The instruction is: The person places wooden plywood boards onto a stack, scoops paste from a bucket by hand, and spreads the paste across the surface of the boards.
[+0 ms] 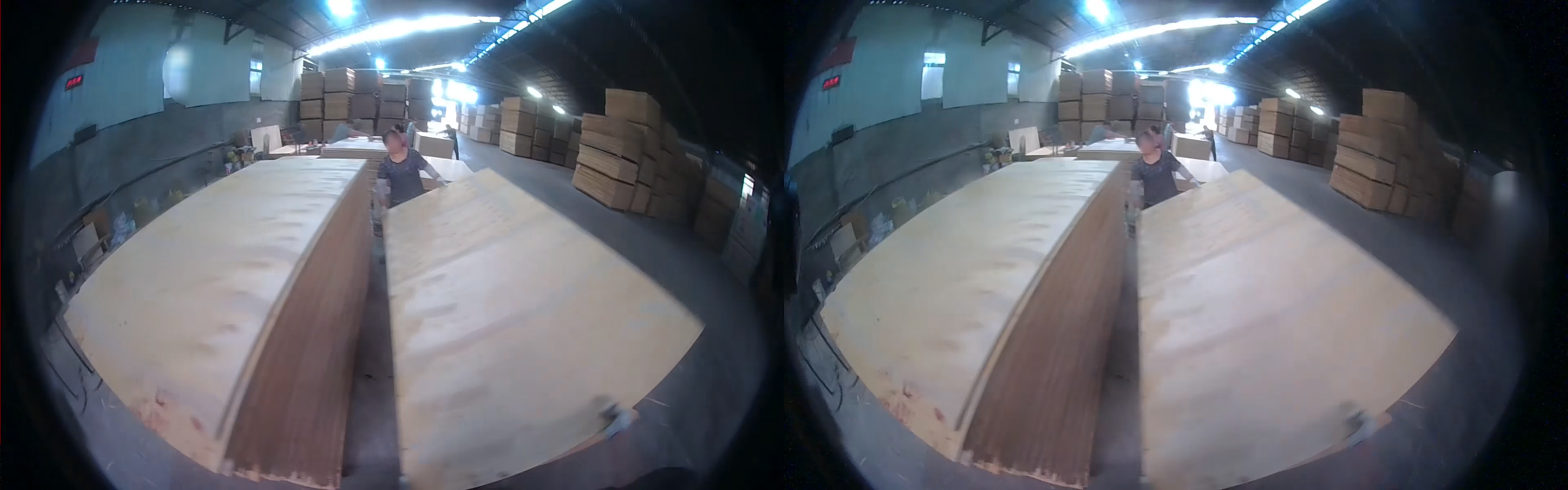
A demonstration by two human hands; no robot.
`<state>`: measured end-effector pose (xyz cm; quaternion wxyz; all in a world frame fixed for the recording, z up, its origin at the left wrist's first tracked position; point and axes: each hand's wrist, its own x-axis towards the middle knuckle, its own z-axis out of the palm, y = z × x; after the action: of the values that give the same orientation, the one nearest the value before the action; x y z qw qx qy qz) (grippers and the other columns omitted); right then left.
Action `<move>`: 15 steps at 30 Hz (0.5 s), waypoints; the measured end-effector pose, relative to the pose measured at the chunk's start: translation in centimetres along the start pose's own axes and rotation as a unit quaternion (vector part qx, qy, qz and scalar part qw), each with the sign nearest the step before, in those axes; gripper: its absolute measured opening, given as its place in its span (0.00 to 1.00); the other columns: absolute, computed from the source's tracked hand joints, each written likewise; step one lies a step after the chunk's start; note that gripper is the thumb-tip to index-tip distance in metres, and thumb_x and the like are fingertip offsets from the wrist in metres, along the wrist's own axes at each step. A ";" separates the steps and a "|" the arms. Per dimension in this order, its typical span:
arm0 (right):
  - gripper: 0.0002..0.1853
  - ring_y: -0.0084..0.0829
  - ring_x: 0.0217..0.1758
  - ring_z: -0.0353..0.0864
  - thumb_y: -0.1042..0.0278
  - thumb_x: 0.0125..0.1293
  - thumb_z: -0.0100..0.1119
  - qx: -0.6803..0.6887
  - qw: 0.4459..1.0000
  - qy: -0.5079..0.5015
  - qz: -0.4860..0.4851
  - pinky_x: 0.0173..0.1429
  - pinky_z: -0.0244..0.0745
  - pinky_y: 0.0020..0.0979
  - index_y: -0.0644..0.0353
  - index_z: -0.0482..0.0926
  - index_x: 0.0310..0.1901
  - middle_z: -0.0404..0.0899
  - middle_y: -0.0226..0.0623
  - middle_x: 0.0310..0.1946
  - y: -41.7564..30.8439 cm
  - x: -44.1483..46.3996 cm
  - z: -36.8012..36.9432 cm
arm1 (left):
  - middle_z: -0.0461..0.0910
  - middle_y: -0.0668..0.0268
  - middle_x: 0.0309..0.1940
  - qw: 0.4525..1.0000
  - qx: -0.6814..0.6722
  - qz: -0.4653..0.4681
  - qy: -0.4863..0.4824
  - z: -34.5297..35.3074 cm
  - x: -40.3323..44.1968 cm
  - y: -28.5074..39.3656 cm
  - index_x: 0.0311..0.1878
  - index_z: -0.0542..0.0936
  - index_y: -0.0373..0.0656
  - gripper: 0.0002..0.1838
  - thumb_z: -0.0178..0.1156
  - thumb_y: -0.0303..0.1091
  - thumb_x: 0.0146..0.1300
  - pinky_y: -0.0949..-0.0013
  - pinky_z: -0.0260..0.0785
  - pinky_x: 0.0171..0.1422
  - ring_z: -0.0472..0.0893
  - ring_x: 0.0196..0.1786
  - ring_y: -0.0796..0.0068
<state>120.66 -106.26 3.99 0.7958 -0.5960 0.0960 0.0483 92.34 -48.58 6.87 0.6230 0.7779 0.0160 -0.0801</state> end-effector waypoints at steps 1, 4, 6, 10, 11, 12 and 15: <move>0.15 0.41 0.45 0.91 0.62 0.73 0.61 -0.015 0.999 -0.002 -0.049 0.48 0.88 0.48 0.63 0.86 0.53 0.90 0.42 0.44 -2.9 -2.2 1.9 | 0.83 0.57 0.32 1.000 -0.010 0.007 -0.007 -1.7 -2.3 -1.7 0.45 0.86 0.45 0.19 0.55 0.49 0.79 0.57 0.75 0.43 0.84 0.34 0.59; 0.14 0.39 0.40 0.91 0.63 0.73 0.64 0.016 0.985 0.041 -0.165 0.45 0.88 0.46 0.63 0.87 0.51 0.91 0.42 0.41 -11.2 -12.3 12.3 | 0.82 0.58 0.31 0.998 -0.054 0.022 -0.020 -6.4 -7.6 -5.7 0.46 0.86 0.45 0.18 0.55 0.49 0.80 0.58 0.74 0.41 0.83 0.33 0.60; 0.12 0.38 0.37 0.90 0.62 0.72 0.67 -0.024 0.967 0.035 -0.250 0.43 0.87 0.43 0.63 0.87 0.48 0.91 0.40 0.37 -15.8 -20.5 20.2 | 0.82 0.59 0.30 0.996 -0.079 0.021 -0.023 -8.4 -9.8 -7.1 0.46 0.85 0.46 0.18 0.55 0.49 0.80 0.59 0.73 0.40 0.83 0.33 0.61; 0.15 0.33 0.36 0.90 0.60 0.71 0.72 -0.185 0.906 -0.074 -0.374 0.44 0.87 0.37 0.64 0.87 0.48 0.91 0.40 0.38 -19.9 -34.7 31.4 | 0.80 0.60 0.29 0.993 -0.116 0.008 -0.020 -11.4 -13.0 -7.7 0.47 0.85 0.46 0.17 0.56 0.50 0.80 0.60 0.72 0.38 0.82 0.31 0.63; 0.16 0.32 0.36 0.89 0.59 0.71 0.73 -0.197 0.896 -0.091 -0.387 0.44 0.86 0.36 0.64 0.87 0.48 0.91 0.40 0.38 -20.6 -39.0 35.4 | 0.80 0.60 0.29 0.992 -0.127 0.004 -0.017 -12.0 -13.7 -7.7 0.47 0.84 0.47 0.17 0.56 0.50 0.80 0.61 0.72 0.37 0.81 0.31 0.64; 0.16 0.32 0.36 0.90 0.59 0.70 0.74 -0.202 0.880 -0.145 -0.405 0.44 0.87 0.36 0.65 0.87 0.47 0.91 0.41 0.39 -20.5 -40.9 37.8 | 0.80 0.61 0.29 0.990 -0.140 0.000 -0.016 -12.4 -14.2 -7.7 0.47 0.84 0.47 0.17 0.56 0.50 0.80 0.61 0.71 0.37 0.81 0.31 0.64; 0.15 0.35 0.45 0.92 0.60 0.72 0.73 -0.261 0.834 -0.249 -0.418 0.53 0.87 0.38 0.66 0.89 0.48 0.92 0.45 0.44 -18.3 -43.1 41.5 | 0.79 0.62 0.28 0.982 -0.189 -0.019 -0.007 -13.2 -15.4 -8.3 0.47 0.84 0.47 0.16 0.57 0.50 0.80 0.62 0.71 0.35 0.80 0.30 0.65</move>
<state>85.98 -70.05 41.51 0.5520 -0.7330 -0.3794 -0.1187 77.49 -32.79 3.85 0.7575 0.6450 0.0412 -0.0924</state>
